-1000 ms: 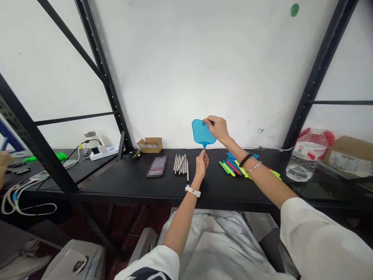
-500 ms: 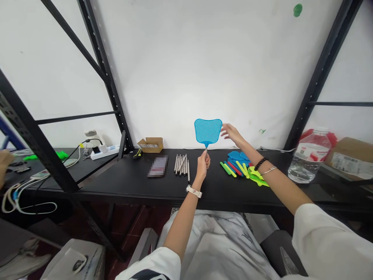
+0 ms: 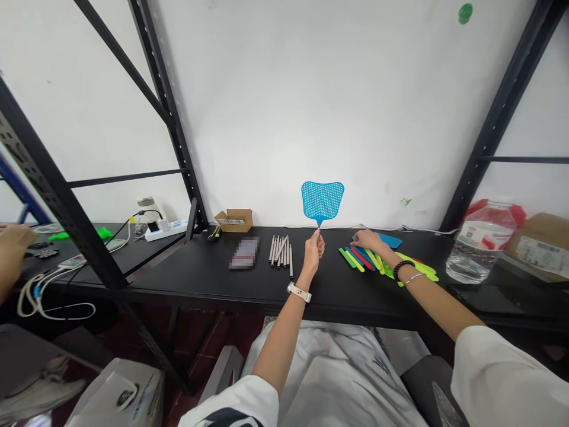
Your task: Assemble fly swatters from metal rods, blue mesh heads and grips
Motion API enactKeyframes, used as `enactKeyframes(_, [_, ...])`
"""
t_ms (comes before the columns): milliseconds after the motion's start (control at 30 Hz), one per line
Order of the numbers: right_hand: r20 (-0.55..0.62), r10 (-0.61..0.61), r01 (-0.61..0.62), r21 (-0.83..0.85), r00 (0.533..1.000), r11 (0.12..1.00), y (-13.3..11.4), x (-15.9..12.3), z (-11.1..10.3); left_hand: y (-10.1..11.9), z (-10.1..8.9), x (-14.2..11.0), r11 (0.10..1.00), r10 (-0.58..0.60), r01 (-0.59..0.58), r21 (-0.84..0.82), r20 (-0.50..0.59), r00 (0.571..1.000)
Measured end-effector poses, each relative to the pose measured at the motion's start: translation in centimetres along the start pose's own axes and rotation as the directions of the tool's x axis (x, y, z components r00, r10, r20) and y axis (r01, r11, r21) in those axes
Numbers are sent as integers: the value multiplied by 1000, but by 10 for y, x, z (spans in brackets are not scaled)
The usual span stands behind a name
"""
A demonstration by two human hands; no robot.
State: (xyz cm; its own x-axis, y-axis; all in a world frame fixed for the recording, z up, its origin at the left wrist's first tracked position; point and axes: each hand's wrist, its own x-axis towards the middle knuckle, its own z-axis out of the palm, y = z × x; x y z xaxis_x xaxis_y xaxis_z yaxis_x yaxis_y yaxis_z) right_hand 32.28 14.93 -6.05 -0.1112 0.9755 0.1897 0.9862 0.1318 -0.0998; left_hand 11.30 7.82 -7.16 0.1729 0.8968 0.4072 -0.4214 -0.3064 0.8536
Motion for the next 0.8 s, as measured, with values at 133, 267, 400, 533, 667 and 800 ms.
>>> enactKeyframes(133, [55, 21, -22, 16, 998, 1000, 0, 0, -3, 0, 0, 0, 1000, 1, -1, -2, -2, 1000])
enactKeyframes(267, [64, 8, -13, 67, 998, 998, -3, -1, -8, 0, -1, 0, 1000, 9, -9, -1, 4, 1000])
enactKeyframes(400, [-42, -15, 20, 139, 999, 990, -6, 0, -16, -1, -1, 0, 1000, 13, -13, 1, 5, 1000])
enactKeyframes(533, [-221, -37, 90, 234, 975, 968, -16, 0, -32, -1, -1, 1, 1000, 8, -8, -1, -8, 1000])
enactKeyframes(667, [-342, -79, 216, 383, 937, 898, -41, -10, -43, 0, -1, 1, 1000, -2, 2, -3, -9, 1000])
enactKeyframes(800, [-430, -113, 403, 679, 896, 613, -72, -28, -28, 0, 0, 0, 1000, 19, -19, -14, -21, 1000])
